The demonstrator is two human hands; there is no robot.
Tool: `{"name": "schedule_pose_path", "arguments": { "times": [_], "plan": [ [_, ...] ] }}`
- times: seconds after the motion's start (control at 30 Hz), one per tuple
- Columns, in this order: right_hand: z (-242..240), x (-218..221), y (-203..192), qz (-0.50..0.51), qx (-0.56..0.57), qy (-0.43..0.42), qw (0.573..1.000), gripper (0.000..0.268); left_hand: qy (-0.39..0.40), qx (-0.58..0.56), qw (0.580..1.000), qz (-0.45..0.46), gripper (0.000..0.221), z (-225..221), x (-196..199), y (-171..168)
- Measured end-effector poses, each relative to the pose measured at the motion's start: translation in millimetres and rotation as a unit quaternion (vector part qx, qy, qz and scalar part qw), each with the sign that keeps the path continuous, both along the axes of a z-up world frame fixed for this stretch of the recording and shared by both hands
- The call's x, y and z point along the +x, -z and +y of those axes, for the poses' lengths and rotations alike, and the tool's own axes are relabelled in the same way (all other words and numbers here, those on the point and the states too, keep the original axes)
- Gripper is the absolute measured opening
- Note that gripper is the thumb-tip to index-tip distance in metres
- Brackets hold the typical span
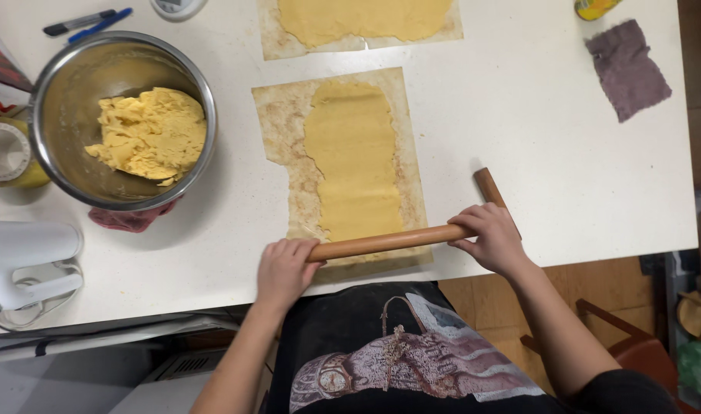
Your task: The person rolls out dough on parchment paper using a large wooden rolling pin and a smaller wooden roller.
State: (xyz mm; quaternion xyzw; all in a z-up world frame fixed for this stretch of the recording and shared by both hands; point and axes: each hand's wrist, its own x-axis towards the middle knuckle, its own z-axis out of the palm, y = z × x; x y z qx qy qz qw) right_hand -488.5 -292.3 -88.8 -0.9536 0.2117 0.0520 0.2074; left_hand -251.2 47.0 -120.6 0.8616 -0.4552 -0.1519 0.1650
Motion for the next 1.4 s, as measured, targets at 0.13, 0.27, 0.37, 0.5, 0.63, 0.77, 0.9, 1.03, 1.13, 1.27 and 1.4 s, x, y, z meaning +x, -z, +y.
{"name": "schedule_pose_path", "arguments": {
  "times": [0.13, 0.27, 0.37, 0.5, 0.63, 0.77, 0.9, 1.03, 1.13, 1.27, 1.4],
  "plan": [
    [-17, 4, 10, -0.162, -0.017, 0.032, 0.986, 0.042, -0.039, -0.086, 0.991, -0.095, 0.038, 26, 58, -47],
    [-54, -26, 60, -0.179, -0.05, 0.257, 0.948, 0.051, -0.158, -0.083, 0.97, -0.165, 0.039, 61, 129, -81],
    [-46, -50, 108, -0.066, -0.1, 0.321, 0.94, 0.061, -0.247, -0.053, 0.953, -0.17, 0.042, 74, 161, -81],
    [-22, -64, 132, 0.015, -0.12, 0.377, 0.918, 0.05, -0.359, -0.032, 0.927, -0.108, 0.039, 79, 204, -68],
    [-22, -62, 128, 0.013, -0.081, 0.376, 0.923, 0.047, -0.397, -0.001, 0.914, -0.08, 0.04, 90, 225, -59],
    [-13, -59, 125, -0.147, -0.023, 0.403, 0.903, 0.043, -0.387, 0.005, 0.921, -0.035, 0.045, 128, 221, -64],
    [13, -46, 127, -0.199, 0.073, 0.466, 0.859, 0.045, -0.405, 0.017, 0.913, 0.032, 0.05, 151, 225, -60],
    [29, -20, 127, -0.202, 0.108, 0.468, 0.854, 0.045, -0.322, -0.014, 0.942, -0.097, 0.045, 157, 242, -38],
    [31, 3, 125, -0.204, 0.123, 0.449, 0.861, 0.044, -0.318, -0.036, 0.943, -0.096, 0.046, 151, 251, -28],
    [36, 22, 120, -0.204, 0.115, 0.424, 0.875, 0.042, -0.295, -0.022, 0.944, -0.143, 0.044, 143, 257, -23],
    [52, 44, 102, -0.196, 0.159, 0.412, 0.876, 0.04, -0.248, -0.086, 0.936, -0.233, 0.045, 129, 248, -40]
  ]
}}
